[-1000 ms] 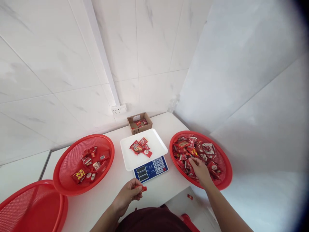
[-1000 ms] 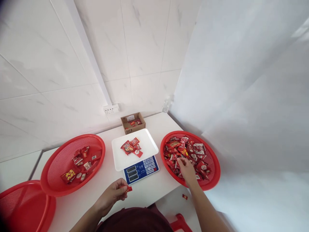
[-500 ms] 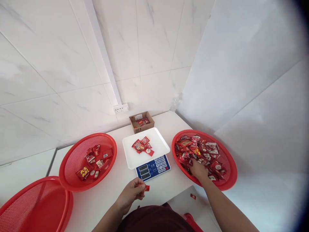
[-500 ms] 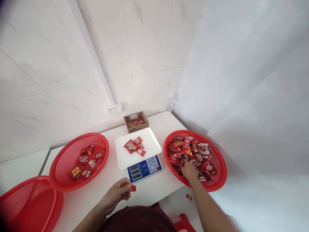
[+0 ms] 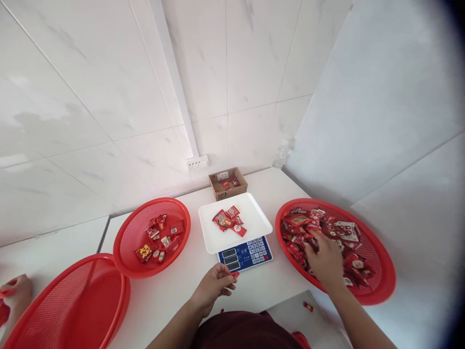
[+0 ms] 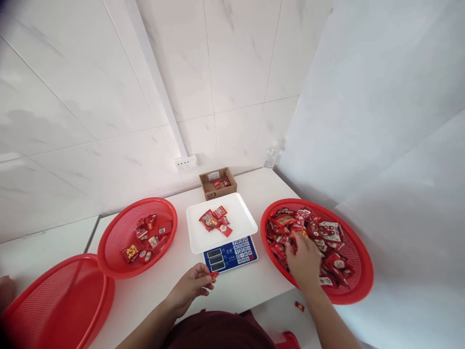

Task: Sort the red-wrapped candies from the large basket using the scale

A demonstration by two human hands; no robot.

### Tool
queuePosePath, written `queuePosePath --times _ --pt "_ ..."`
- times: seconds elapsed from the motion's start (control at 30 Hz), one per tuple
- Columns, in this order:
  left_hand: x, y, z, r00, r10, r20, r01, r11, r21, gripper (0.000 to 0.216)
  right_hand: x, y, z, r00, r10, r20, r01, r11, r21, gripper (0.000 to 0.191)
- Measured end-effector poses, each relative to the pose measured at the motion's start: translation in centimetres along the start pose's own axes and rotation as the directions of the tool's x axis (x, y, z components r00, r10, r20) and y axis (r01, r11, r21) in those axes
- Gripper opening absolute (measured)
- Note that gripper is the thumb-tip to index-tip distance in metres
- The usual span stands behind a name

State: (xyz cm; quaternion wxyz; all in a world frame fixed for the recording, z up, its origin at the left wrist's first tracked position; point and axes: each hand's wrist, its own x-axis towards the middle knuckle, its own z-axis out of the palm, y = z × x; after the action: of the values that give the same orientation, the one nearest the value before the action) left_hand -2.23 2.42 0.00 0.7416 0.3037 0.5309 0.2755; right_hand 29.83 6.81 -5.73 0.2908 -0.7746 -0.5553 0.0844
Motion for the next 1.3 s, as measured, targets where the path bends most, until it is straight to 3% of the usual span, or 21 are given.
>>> queuePosePath --times 0.07,0.13,0.17,0.2,0.3,0.37,0.47,0.53,0.67,0.77,0.83,0.9,1.07,1.17,1.3 --pt "0.3 0.1 0.6 1.0 0.018 0.002 -0.018 1.0 0.01 0.034 -2.0 -4.3 0.3 0.964 -0.063 0.26 0.002 0.973 0.231 0.035" --pt "0.5 0.3 1.2 0.999 0.029 0.024 -0.029 0.999 0.03 0.036 -4.3 -8.3 0.7 0.785 -0.229 0.575 -0.043 0.906 0.42 0.033" --pt "0.7 0.3 1.5 0.999 0.033 0.042 -0.035 0.998 0.045 0.037 -5.4 -10.0 0.9 0.694 -0.316 0.646 -0.044 0.878 0.476 0.032" --pt "0.8 0.3 1.7 0.997 0.041 0.059 -0.045 0.997 0.065 0.039 -6.3 -11.4 1.0 0.643 -0.357 0.678 -0.052 0.862 0.504 0.033" --pt "1.0 0.3 2.1 0.995 0.071 0.071 -0.081 0.987 0.136 0.042 -7.8 -13.5 1.3 0.554 -0.412 0.724 -0.167 0.796 0.581 0.041" --pt "1.2 0.0 2.1 0.996 0.071 0.059 -0.08 0.981 0.179 0.044 -8.1 -13.8 1.5 0.556 -0.409 0.724 -0.216 0.77 0.601 0.044" --pt "1.3 -0.5 1.9 0.996 0.028 0.083 -0.046 0.974 0.223 0.049 -8.2 -13.7 1.7 0.629 -0.336 0.701 -0.223 0.786 0.577 0.045" --pt "1.4 -0.8 1.9 0.993 0.022 0.115 -0.045 0.977 0.207 0.05 -8.5 -13.8 1.8 0.644 -0.275 0.714 -0.306 0.763 0.57 0.047" --pt "1.2 -0.4 1.9 0.981 0.079 0.176 -0.11 0.98 0.169 0.05 -9.0 -14.2 1.5 0.553 -0.261 0.792 -0.552 0.597 0.582 0.048" --pt "0.9 0.2 1.7 0.955 0.125 0.268 -0.195 0.948 0.252 0.049 -9.1 -14.4 1.3 0.48 -0.288 0.828 -0.608 0.571 0.551 0.053" --pt "0.8 0.3 1.5 0.947 0.128 0.295 -0.224 0.919 0.323 0.049 -9.1 -14.4 1.4 0.48 -0.258 0.839 -0.596 0.606 0.527 0.056" --pt "0.8 0.1 1.4 0.955 0.126 0.268 -0.219 0.909 0.356 0.051 -9.3 -14.4 1.8 0.519 -0.2 0.831 -0.572 0.641 0.511 0.057" --pt "1.0 -1.0 1.8 0.976 0.137 0.17 -0.17 0.965 0.198 0.053 -9.7 -14.5 2.9 0.58 -0.165 0.798 -0.524 0.674 0.52 0.059" --pt "0.8 -0.9 1.7 0.971 0.177 0.16 -0.216 0.936 0.278 0.051 -9.8 -14.6 3.1 0.554 -0.174 0.814 -0.563 0.642 0.521 0.059" --pt "0.3 -0.5 1.1 0.952 0.298 0.061 -0.287 0.812 0.509 0.043 -9.9 -14.6 3.0 0.466 -0.189 0.864 -0.67 0.563 0.484 0.057"
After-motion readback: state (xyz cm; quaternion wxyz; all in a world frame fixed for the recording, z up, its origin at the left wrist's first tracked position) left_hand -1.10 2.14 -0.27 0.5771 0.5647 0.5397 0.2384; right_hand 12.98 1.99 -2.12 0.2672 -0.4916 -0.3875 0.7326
